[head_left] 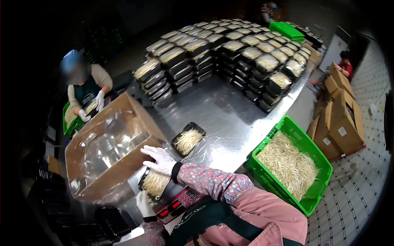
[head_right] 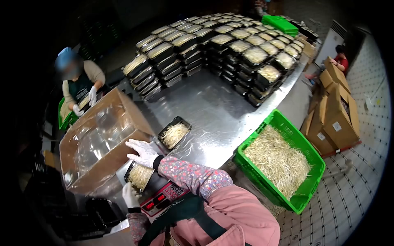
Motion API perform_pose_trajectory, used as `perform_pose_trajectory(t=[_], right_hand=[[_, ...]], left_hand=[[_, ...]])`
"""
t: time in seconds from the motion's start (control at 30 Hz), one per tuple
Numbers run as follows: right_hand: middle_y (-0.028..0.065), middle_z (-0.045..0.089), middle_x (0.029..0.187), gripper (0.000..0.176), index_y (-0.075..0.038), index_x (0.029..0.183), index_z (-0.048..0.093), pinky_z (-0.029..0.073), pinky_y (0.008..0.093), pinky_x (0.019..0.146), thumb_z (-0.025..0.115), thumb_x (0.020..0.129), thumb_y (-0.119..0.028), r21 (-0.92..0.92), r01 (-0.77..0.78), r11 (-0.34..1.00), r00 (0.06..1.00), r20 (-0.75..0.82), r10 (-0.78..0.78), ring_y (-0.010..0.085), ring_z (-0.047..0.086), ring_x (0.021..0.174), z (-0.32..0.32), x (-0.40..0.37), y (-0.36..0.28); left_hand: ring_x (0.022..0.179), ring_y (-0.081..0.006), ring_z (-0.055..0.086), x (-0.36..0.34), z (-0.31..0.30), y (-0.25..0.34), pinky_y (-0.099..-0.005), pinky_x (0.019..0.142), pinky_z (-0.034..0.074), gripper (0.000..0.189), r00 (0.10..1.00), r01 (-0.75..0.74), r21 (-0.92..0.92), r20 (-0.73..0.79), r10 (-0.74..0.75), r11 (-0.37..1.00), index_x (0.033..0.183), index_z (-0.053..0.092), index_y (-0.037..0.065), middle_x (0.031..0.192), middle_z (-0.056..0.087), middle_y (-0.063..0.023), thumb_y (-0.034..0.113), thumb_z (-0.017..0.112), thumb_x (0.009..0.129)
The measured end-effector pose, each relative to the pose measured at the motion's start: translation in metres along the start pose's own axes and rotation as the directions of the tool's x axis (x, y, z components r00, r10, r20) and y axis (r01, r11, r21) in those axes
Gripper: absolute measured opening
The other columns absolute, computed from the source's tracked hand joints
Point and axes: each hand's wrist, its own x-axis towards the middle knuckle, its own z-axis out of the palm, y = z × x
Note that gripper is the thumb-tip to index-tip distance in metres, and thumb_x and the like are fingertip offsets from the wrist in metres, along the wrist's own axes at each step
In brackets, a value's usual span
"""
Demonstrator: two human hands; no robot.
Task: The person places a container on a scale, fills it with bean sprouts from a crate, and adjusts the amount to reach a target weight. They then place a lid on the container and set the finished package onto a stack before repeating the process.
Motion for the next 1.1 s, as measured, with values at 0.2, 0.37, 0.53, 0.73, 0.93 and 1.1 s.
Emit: perform_pose_trajectory(t=[0.2,0.37,0.53,0.73,0.93,1.1], right_hand=[[0.0231,0.067,0.102,0.056,0.002,0.113,0.063,0.048,0.04,0.089,0.057,0.091,-0.049,0.059,-0.426,0.903,0.893,0.188,0.409,0.0335,0.065,0.099,-0.029,-0.038,0.02],[0.0084,0.067,0.081,0.032,0.001,0.098,0.067,0.05,0.0319,0.069,0.066,0.09,-0.03,0.523,-0.494,0.694,0.863,0.202,0.462,0.016,0.063,0.07,0.038,-0.041,0.082],[0.0019,0.068,0.087,0.027,-0.001,0.096,0.071,0.05,0.0265,0.071,0.069,0.09,-0.028,0.577,-0.526,0.625,0.83,0.191,0.524,0.0083,0.06,0.074,0.044,-0.039,0.089],[0.0016,0.06,0.078,0.043,-0.009,0.1,0.059,0.045,0.023,0.042,0.06,0.091,-0.052,0.707,-0.627,0.326,0.681,0.295,0.67,0.0107,0.055,0.054,-0.035,-0.085,0.043],[0.0055,0.059,0.081,0.031,-0.01,0.097,0.046,0.057,0.0309,0.046,0.063,0.093,-0.035,0.845,-0.488,0.217,0.763,0.293,0.576,0.016,0.064,0.057,-0.073,-0.137,0.011],[0.005,0.058,0.085,0.023,-0.01,0.1,0.042,0.057,0.0289,0.047,0.061,0.095,-0.021,0.929,-0.238,0.284,0.761,-0.003,0.649,0.0124,0.063,0.061,-0.154,-0.155,0.039]], left_hand=[[0.062,-0.0065,0.053,0.062,-0.001,-0.022,-0.0215,0.057,0.045,0.025,0.977,-0.196,-0.044,0.074,0.199,0.98,0.111,0.064,-0.001,0.082,0.062,0.0001,0.019,0.058,0.097],[0.083,-0.0143,0.061,0.054,0.005,-0.016,-0.0276,0.076,0.049,0.019,0.959,-0.241,-0.136,0.116,0.257,0.961,0.103,0.064,-0.005,0.095,0.066,-0.0078,0.011,0.058,0.094],[0.084,-0.015,0.062,0.033,0.012,-0.004,-0.0276,0.076,0.049,0.024,0.978,-0.203,-0.042,0.044,0.204,0.978,0.104,0.063,-0.005,0.096,0.065,-0.0077,0.016,0.056,0.095],[0.076,-0.0139,0.059,-0.011,0.041,0.007,-0.0275,0.064,0.047,0.022,0.982,-0.186,-0.297,-0.1,0.163,0.937,0.107,0.06,0.0,0.095,0.062,-0.0059,0.016,0.054,0.094],[0.058,-0.007,0.048,-0.043,0.138,0.018,-0.0186,0.046,0.033,0.017,0.96,-0.264,-0.211,0.034,0.277,0.941,0.105,0.054,0.003,0.088,0.059,-0.0037,0.018,0.056,0.096],[0.065,-0.0117,0.058,-0.091,0.245,0.043,-0.0206,0.048,0.046,0.02,0.898,-0.208,-0.365,0.297,0.325,0.908,0.109,0.047,-0.002,0.093,0.06,-0.0122,0.01,0.055,0.096]])
